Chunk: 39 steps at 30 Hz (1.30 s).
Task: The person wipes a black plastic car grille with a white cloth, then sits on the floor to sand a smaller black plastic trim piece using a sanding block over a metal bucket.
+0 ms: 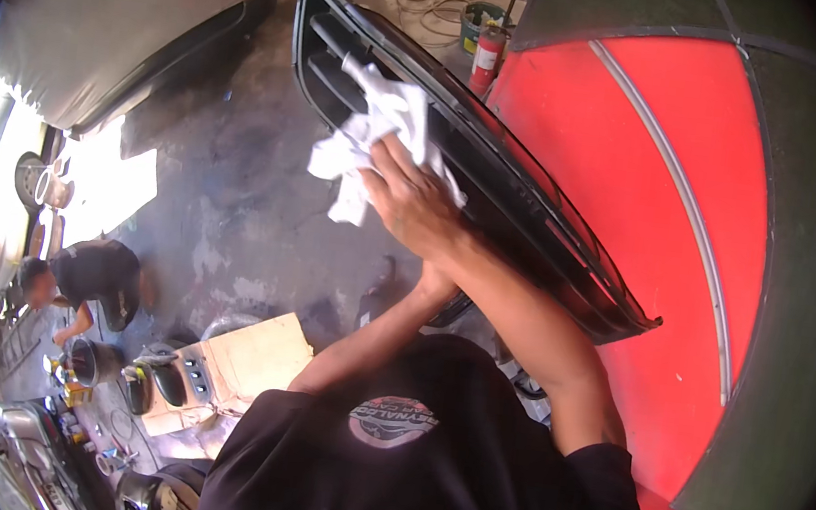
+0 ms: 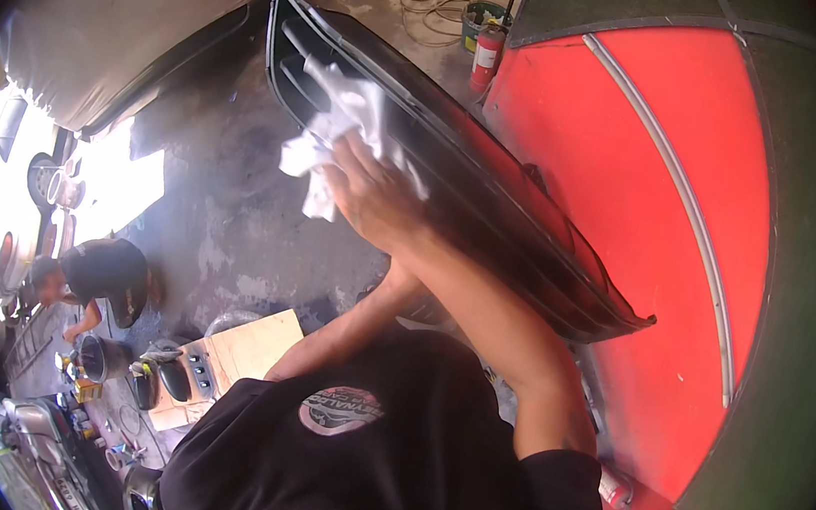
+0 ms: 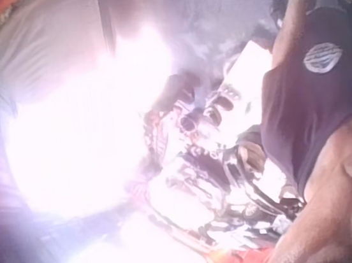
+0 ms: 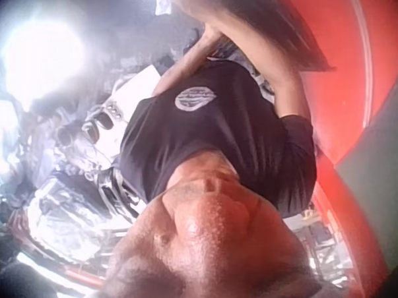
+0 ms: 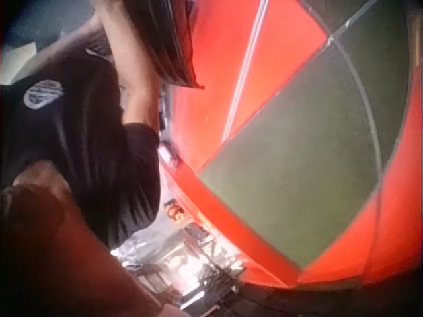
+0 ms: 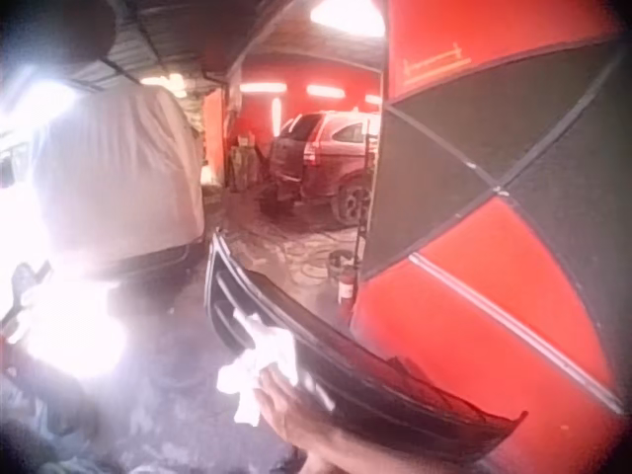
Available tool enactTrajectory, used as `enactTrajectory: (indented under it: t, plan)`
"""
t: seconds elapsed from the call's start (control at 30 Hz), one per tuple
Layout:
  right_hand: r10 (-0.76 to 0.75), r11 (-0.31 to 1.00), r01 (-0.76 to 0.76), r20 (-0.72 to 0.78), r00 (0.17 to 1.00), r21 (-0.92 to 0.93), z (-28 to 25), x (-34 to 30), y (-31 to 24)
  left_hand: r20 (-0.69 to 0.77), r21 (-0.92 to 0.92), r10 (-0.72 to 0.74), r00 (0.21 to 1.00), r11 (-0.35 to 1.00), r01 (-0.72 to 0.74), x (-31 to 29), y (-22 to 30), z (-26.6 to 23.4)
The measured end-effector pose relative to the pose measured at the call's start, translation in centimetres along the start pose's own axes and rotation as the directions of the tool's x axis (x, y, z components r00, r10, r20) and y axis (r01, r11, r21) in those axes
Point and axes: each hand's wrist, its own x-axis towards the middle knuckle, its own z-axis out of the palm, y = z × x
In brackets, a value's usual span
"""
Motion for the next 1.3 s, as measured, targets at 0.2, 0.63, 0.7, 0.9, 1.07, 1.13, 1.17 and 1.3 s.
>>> enactTrajectory:
  t: [0.2, 0.63, 0.7, 0.9, 1.07, 1.13, 1.17, 1.3]
  plan:
    - [0.125, 0.950, -0.127, 0.023, 0.992, 0.285, -7.0, -5.8, 1.2, -0.054, 0.158, 0.024, 0.998, 0.987, -0.015, 1.6, 7.9, 2.4]
    - [0.138, 0.990, -0.140, -0.083, 0.987, -0.015, -5.3, -4.1, 1.8, -0.101, 0.241, 0.089, 0.991, 0.968, -0.062, 2.1, 10.3, 0.1]
    - [0.178, 0.984, -0.179, 0.067, 0.982, 0.017, -6.6, -8.0, 2.1, -0.095, 0.061, 0.067, 0.993, 0.996, -0.061, 2.1, 11.0, -0.3]
    - [0.298, 0.890, -0.266, -0.030, 0.954, 0.371, -12.6, -12.7, -1.0, -0.250, 0.138, 0.089, 0.964, 0.989, -0.056, 5.4, 17.1, -4.8]
    - [0.592, 0.643, -0.365, -0.134, 0.795, 0.673, -20.5, -10.3, 0.9, -0.248, -0.171, 0.174, 0.953, 0.960, -0.220, 6.4, 21.7, -6.8]
    - [0.732, 0.476, -0.389, -0.111, 0.672, 0.789, -20.6, -7.7, 2.2, -0.185, -0.267, 0.194, 0.963, 0.934, -0.240, 6.7, 22.8, -6.5]
    - [0.791, 0.387, -0.374, -0.095, 0.604, 0.843, -20.5, -6.3, 2.9, -0.146, -0.306, 0.210, 0.967, 0.920, -0.246, 6.6, 23.3, -6.4]
    - [0.654, 0.559, -0.393, -0.097, 0.750, 0.730, -17.2, -1.2, 4.2, 0.004, -0.410, 0.226, 0.974, 0.889, -0.204, 7.4, 23.4, -4.4]
